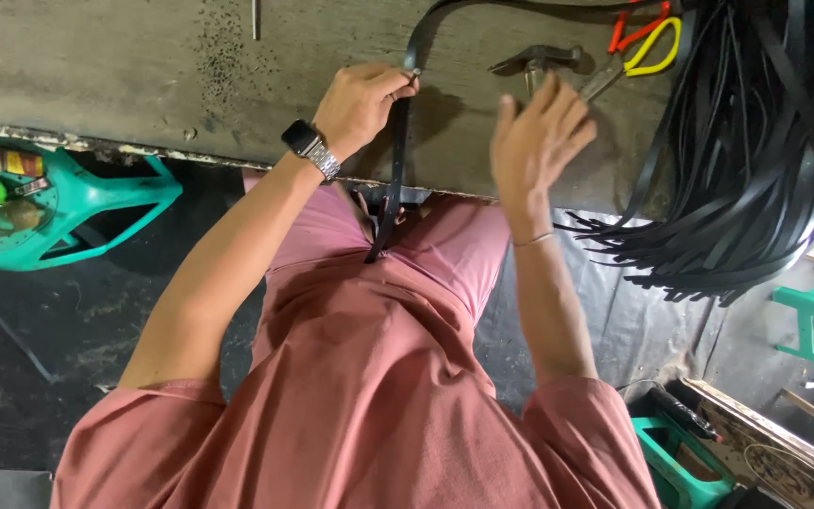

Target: Punching holes into leather straps using a hammer and a metal punch tool on a workbench.

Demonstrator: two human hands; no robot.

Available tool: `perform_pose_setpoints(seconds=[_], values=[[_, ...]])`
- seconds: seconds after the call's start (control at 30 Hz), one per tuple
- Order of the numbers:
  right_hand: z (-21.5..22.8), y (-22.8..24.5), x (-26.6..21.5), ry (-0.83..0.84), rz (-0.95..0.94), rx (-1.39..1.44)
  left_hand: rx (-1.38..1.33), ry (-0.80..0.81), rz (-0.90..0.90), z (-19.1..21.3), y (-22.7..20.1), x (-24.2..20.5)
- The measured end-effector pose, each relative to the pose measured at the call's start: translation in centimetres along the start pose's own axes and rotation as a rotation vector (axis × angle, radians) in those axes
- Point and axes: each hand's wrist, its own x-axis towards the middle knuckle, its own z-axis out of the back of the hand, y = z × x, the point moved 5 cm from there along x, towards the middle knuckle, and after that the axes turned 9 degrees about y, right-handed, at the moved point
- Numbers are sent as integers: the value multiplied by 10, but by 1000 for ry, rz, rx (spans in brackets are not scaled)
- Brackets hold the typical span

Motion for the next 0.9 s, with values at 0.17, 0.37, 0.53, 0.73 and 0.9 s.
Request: perform_pose_setpoints(seconds=[0.17, 0.37, 0.53, 0.73, 0.9], values=[[1, -24, -8, -137, 57, 27, 35, 6, -37, 2, -8, -2], [99, -17, -36, 62, 306, 936, 29, -13, -16, 6, -8, 1], [110, 11, -58, -88, 432, 1065, 86, -3, -37, 2, -7, -2], [107, 32, -60, 353, 565, 884, 208, -21, -56, -3, 0, -6], [223, 18, -83, -662, 637, 1488, 146, -1, -45, -7, 3, -5]])
